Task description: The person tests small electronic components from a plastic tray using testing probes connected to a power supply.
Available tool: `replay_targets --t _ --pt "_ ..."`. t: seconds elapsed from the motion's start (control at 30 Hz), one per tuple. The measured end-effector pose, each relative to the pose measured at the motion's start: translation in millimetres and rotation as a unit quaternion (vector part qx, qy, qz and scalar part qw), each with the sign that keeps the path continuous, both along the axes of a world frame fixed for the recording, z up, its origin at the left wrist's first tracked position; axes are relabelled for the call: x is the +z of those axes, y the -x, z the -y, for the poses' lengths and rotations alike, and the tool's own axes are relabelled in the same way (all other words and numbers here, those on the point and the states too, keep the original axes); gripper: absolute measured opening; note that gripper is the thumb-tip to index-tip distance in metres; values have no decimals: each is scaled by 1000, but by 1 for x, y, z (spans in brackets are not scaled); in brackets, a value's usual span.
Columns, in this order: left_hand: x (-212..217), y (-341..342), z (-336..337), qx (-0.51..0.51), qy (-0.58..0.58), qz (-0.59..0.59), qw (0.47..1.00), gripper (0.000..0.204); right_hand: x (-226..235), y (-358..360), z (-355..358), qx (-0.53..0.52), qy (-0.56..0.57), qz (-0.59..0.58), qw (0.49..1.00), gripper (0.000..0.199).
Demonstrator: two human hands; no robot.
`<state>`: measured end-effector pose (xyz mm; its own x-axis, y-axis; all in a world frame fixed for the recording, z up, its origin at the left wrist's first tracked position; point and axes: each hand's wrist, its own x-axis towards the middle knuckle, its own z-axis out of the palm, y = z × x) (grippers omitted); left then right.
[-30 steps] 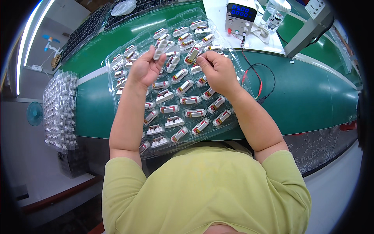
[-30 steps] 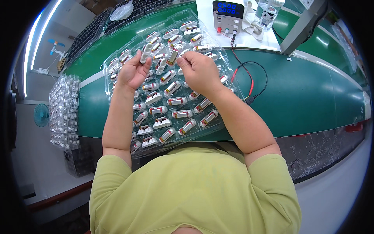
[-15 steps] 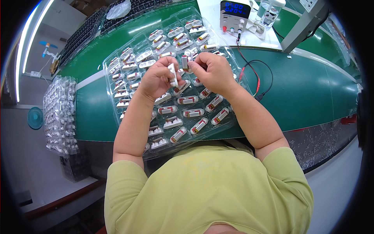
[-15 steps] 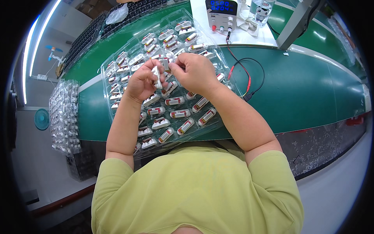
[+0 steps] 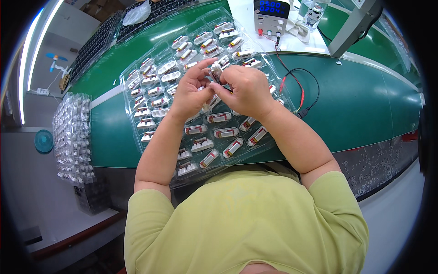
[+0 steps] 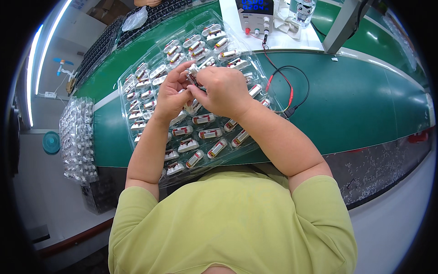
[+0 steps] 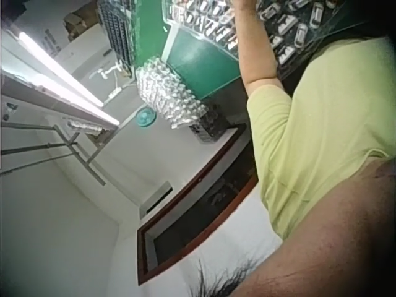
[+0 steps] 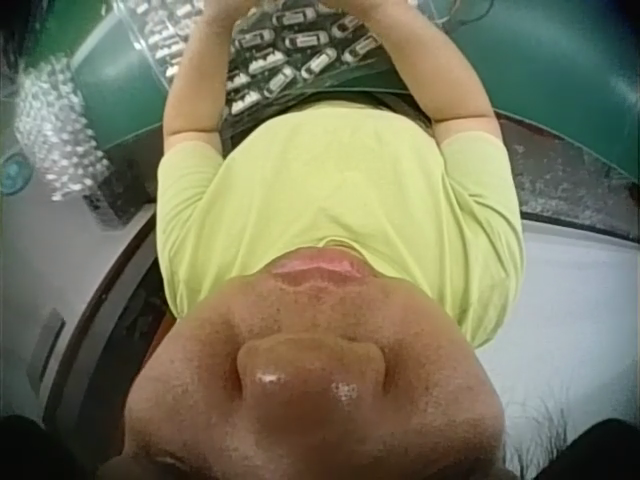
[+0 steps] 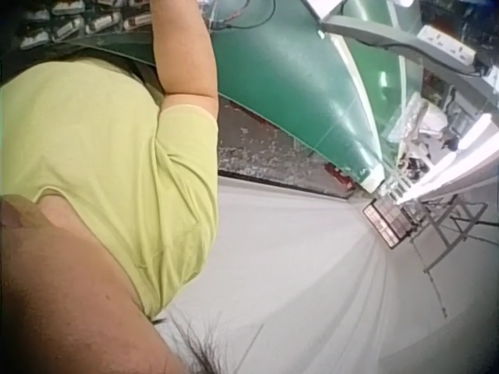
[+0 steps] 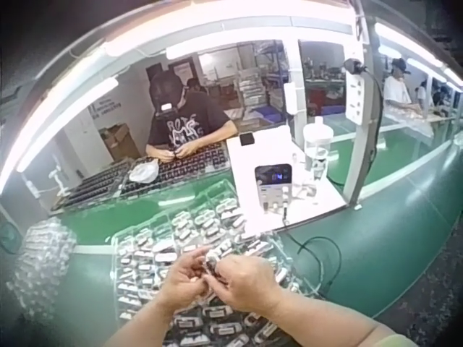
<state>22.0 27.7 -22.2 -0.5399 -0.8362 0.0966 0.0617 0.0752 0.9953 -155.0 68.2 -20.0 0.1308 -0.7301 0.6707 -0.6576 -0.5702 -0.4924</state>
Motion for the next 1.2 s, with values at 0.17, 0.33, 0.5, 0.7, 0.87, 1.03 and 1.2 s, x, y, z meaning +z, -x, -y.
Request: replay_targets --t 0.17,0.33,0.5,0.7,0.87,1.03,1.2 --pt "3 3 -1 -15 -26 -14 999 63 2 1 -1 -15 13 -28 999 18" --pt "-3 4 -2 21 105 40 993 62 3 2 -1 3 1 23 1000 17" --pt "-3 2 -5 34 158 86 983 47 7 1 -4 29 -140 74 987 18" --pt "2 -1 17 64 107 166 978 39 -3 -2 1 26 -110 141 984 17" --pt "11 -37 65 270 7 112 956 45 16 12 -6 59 -80 267 958 17" --pt "61 21 73 137 24 165 977 33 3 1 -8 178 -138 -69 972 20" --pt "71 129 74 21 329 348 878 28 4 -4 -10 201 -168 -110 959 19"
